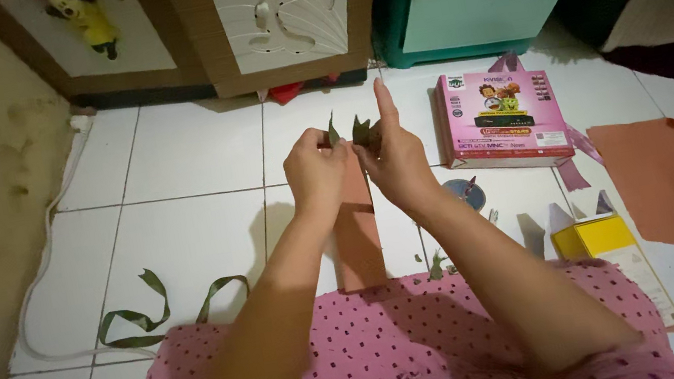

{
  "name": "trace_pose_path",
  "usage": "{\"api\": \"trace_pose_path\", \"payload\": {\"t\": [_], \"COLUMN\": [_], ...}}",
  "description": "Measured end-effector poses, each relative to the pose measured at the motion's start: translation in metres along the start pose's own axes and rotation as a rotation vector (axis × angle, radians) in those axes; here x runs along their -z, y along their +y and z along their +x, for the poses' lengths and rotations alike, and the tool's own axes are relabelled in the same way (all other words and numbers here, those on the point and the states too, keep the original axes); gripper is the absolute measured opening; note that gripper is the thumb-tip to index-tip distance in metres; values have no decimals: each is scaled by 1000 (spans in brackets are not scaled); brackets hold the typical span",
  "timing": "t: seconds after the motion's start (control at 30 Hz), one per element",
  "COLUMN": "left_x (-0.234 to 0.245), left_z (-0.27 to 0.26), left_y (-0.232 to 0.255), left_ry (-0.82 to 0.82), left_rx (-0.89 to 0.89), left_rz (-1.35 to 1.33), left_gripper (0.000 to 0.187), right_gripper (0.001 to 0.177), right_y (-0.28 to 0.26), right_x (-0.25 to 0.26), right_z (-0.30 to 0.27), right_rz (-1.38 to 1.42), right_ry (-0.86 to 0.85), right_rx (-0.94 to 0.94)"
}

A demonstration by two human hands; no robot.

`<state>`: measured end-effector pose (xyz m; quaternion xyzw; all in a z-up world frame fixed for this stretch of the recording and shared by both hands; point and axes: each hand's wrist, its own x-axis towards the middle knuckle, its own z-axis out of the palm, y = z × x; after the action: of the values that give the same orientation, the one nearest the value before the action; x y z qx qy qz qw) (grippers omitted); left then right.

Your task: The person cuts a green ribbon into short pieces using scissors, then wraps the ribbon around a rectangular orange box and ties it.

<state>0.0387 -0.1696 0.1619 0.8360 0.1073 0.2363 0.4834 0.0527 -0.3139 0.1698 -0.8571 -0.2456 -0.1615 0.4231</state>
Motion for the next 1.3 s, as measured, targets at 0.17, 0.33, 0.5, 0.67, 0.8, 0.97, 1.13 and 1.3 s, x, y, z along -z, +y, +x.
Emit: {"api": "trace_pose_path", "payload": {"t": [0.17, 0.33, 0.5, 0.67, 0.8, 0.97, 1.13, 1.3], "left_x": [-5, -10, -17, -13, -10, -10, -15, -21], "left_z": [-1, 1, 2, 8, 12, 23, 34, 45], "left_y": [3, 4, 2, -4, -10, -19, -29, -28], "left_ry": [-67, -117, -202, -308, -239, -290, -262, -189], "left_rx": [87, 117, 39, 152, 59, 139, 71, 155], "left_rz": [-48, 9, -131, -156, -170, -254, -254, -281], "left_gripper": [21, 21, 17, 14, 17, 15, 16, 17], "right_gripper": [95, 87, 69, 61, 59, 45, 19, 15], "right_y": [-2, 1, -1, 5, 33, 72, 79, 66], "right_x": [8, 18, 18, 16, 9, -19, -44, -45], "right_z": [7, 7, 14, 14, 10, -6, -23, -36], "right_rz": [-73, -6, 42, 160, 352, 438, 447, -13], "right_ry": [-30, 41, 10, -92, -56, -371, -322, -22], "right_rx": [-92, -13, -31, -89, -152, -303, -431, 64]}}
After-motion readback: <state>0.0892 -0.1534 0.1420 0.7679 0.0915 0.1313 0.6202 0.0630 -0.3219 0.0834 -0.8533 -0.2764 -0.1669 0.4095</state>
